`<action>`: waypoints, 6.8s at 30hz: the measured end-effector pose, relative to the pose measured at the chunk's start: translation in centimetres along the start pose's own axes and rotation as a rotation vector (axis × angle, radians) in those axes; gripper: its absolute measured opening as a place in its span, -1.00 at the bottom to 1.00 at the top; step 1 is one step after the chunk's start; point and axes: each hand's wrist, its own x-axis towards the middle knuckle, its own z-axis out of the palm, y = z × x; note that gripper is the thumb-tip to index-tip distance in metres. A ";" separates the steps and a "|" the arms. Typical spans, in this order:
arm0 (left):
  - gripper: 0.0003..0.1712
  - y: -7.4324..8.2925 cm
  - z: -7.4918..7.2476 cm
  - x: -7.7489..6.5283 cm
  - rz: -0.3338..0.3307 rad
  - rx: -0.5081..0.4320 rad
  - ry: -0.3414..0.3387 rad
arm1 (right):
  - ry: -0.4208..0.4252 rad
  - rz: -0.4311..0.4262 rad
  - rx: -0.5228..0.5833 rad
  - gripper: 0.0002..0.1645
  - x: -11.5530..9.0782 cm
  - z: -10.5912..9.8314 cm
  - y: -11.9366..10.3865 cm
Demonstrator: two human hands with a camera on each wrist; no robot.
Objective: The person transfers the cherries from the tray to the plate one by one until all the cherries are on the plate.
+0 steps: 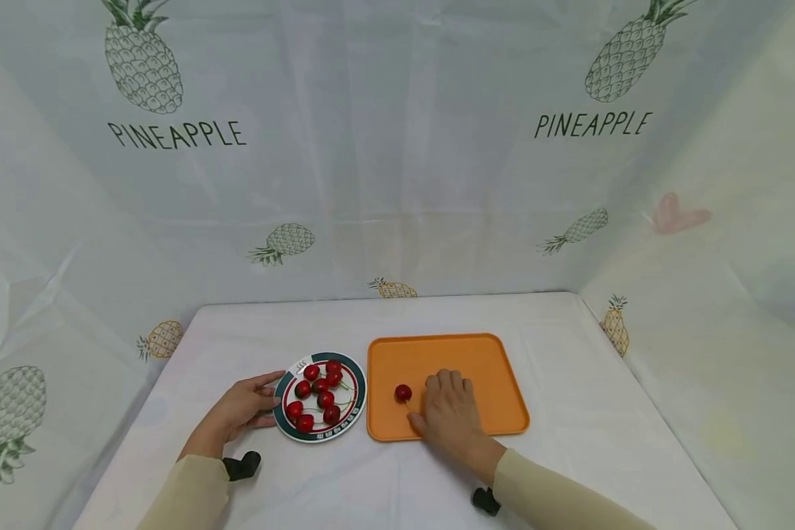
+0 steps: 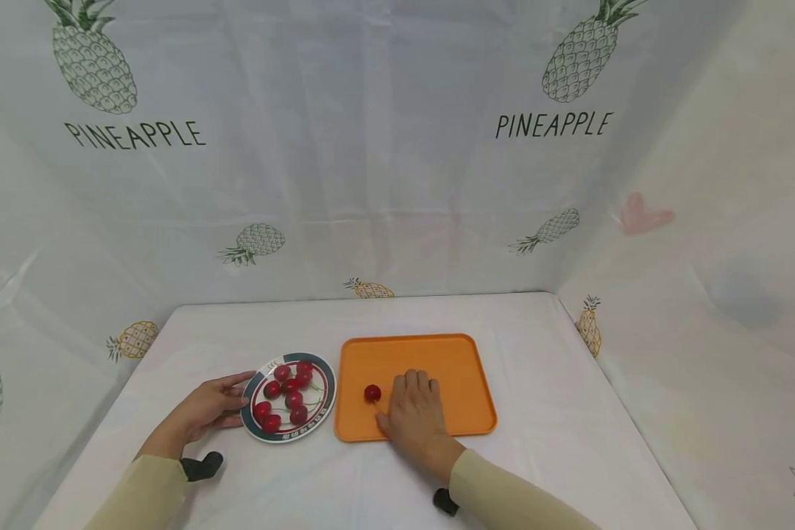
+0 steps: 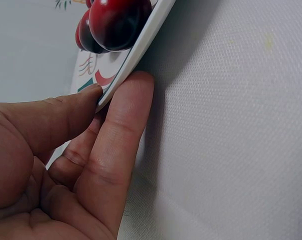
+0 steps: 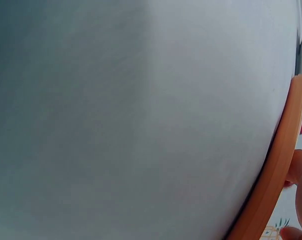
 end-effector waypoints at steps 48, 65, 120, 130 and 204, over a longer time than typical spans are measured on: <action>-0.27 0.4 0.2 -0.3 -0.007 0.004 0.015 | -0.108 -0.446 0.112 -0.84 4.2 0.6 1.4; -0.25 0.6 0.3 -0.6 -0.005 0.013 0.011 | -0.111 -0.551 0.047 -0.68 3.6 0.0 -0.1; -0.27 0.5 0.2 -0.7 0.002 0.019 0.020 | -0.118 -0.251 0.078 -0.48 3.3 -0.4 0.1; -0.27 0.5 0.2 -0.8 0.001 0.007 0.028 | -0.086 -0.340 0.100 -0.74 2.8 -0.9 0.6; -0.27 0.9 0.2 -0.9 -0.017 -0.010 0.028 | -0.009 -0.695 -0.362 -0.74 8.1 -1.2 -2.9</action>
